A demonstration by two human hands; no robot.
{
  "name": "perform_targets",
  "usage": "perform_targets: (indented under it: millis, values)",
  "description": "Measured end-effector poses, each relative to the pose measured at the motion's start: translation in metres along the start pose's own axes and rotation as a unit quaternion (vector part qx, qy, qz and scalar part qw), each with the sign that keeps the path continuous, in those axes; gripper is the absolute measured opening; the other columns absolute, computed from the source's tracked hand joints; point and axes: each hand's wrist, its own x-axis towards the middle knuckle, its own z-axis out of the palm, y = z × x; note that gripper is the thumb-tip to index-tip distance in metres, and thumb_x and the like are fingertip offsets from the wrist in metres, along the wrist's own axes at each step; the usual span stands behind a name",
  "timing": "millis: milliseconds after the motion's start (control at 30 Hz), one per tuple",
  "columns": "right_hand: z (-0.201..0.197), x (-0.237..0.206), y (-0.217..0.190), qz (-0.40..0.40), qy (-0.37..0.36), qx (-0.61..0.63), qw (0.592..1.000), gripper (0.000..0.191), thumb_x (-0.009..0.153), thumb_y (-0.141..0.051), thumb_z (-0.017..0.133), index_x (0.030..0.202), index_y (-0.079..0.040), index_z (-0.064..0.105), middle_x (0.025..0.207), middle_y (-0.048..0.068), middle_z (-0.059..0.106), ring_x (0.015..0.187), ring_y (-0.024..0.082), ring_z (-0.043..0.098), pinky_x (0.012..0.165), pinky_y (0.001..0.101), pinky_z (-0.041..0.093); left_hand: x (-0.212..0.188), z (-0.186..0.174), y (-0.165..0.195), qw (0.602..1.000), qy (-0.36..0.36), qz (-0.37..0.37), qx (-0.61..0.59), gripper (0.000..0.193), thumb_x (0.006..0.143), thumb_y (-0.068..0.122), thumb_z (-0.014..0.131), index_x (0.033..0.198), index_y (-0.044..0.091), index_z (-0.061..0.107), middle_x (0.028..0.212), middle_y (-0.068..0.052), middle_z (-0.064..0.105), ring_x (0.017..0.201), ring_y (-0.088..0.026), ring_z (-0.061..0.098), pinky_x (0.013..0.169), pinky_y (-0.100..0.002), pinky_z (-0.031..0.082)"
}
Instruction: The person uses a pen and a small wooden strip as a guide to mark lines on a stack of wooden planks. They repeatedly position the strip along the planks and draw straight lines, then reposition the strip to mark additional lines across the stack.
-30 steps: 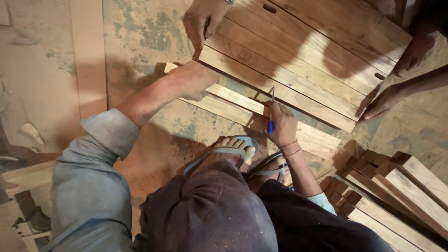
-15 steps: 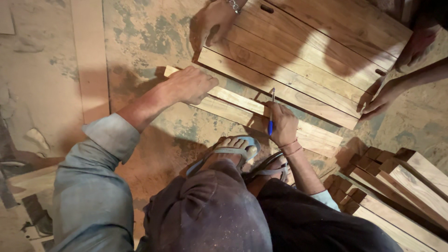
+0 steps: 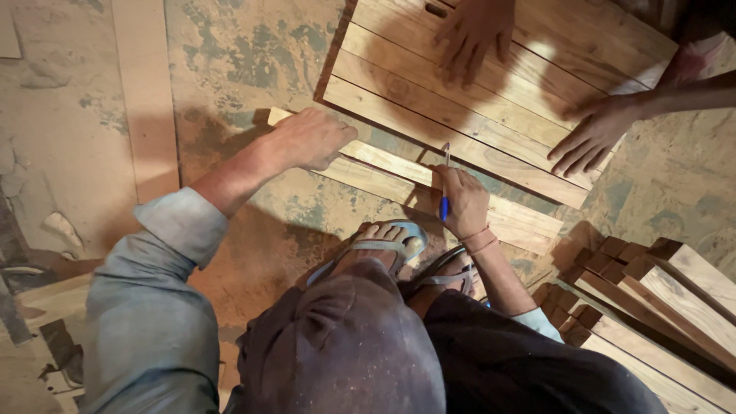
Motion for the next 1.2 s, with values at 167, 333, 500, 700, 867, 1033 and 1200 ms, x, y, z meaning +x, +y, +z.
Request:
perform_targets:
  millis: [167, 333, 500, 700, 867, 1033, 1200]
  values:
    - [-0.002, -0.005, 0.004, 0.026, -0.037, 0.012, 0.999, 0.039, 0.081, -0.013, 0.069, 0.119, -0.011, 0.066, 0.093, 0.016, 0.068, 0.084, 0.039, 0.066, 0.073, 0.0472, 0.052, -0.002, 0.001, 0.006, 1.0, -0.026, -0.014, 0.008, 0.019, 0.077, 0.004, 0.066, 0.096, 0.002, 0.063, 0.08, -0.017, 0.069, 0.079, -0.04, 0.069, 0.066, -0.052, 0.054]
    - [-0.004, -0.009, 0.01, 0.025, -0.035, 0.011, 0.999, 0.037, 0.082, -0.015, 0.07, 0.119, -0.011, 0.065, 0.092, 0.016, 0.068, 0.083, 0.039, 0.067, 0.071, 0.0474, 0.052, 0.002, -0.004, 0.013, 0.999, -0.038, -0.019, 0.002, 0.023, 0.076, 0.005, 0.065, 0.099, 0.002, 0.063, 0.082, -0.017, 0.07, 0.08, -0.041, 0.069, 0.068, -0.052, 0.054]
    - [-0.003, -0.011, 0.009, 0.016, -0.027, 0.004, 0.999, 0.037, 0.083, -0.015, 0.07, 0.12, -0.01, 0.065, 0.096, 0.016, 0.069, 0.085, 0.039, 0.067, 0.073, 0.0466, 0.052, 0.0, -0.004, 0.013, 0.999, -0.028, -0.015, 0.002, 0.02, 0.08, 0.005, 0.065, 0.1, 0.002, 0.064, 0.084, -0.018, 0.07, 0.083, -0.04, 0.07, 0.071, -0.051, 0.054]
    - [-0.009, -0.007, 0.007, -0.005, -0.079, 0.009, 0.997, 0.044, 0.082, -0.008, 0.064, 0.125, -0.006, 0.061, 0.104, 0.019, 0.068, 0.096, 0.041, 0.066, 0.08, 0.0471, 0.053, -0.001, -0.005, 0.012, 0.997, -0.068, -0.025, 0.019, 0.021, 0.078, 0.002, 0.066, 0.099, 0.002, 0.064, 0.089, -0.017, 0.071, 0.086, -0.039, 0.07, 0.071, -0.051, 0.055]
    - [-0.011, -0.003, 0.008, 0.0, -0.096, -0.002, 0.995, 0.042, 0.083, -0.007, 0.063, 0.125, -0.007, 0.06, 0.103, 0.018, 0.068, 0.097, 0.041, 0.066, 0.08, 0.0477, 0.053, 0.0, -0.011, 0.012, 0.997, -0.068, -0.019, 0.007, 0.032, 0.07, 0.001, 0.07, 0.102, 0.0, 0.062, 0.089, -0.018, 0.07, 0.086, -0.04, 0.07, 0.071, -0.051, 0.055]
    - [-0.007, -0.002, 0.006, 0.005, -0.096, 0.003, 0.995, 0.041, 0.084, -0.007, 0.063, 0.125, -0.008, 0.06, 0.1, 0.018, 0.068, 0.092, 0.041, 0.067, 0.075, 0.0479, 0.053, -0.004, -0.013, 0.008, 0.996, -0.082, -0.025, 0.005, 0.035, 0.07, 0.001, 0.072, 0.103, -0.001, 0.06, 0.078, -0.018, 0.07, 0.079, -0.039, 0.071, 0.068, -0.05, 0.055]
    - [-0.002, -0.001, 0.003, 0.013, -0.096, -0.002, 0.995, 0.042, 0.081, -0.007, 0.062, 0.124, -0.009, 0.061, 0.096, 0.018, 0.068, 0.087, 0.04, 0.067, 0.071, 0.0483, 0.053, -0.005, -0.008, 0.003, 0.997, -0.074, -0.01, 0.011, 0.029, 0.072, -0.001, 0.07, 0.1, -0.001, 0.062, 0.073, -0.018, 0.069, 0.073, -0.036, 0.072, 0.065, -0.048, 0.056]
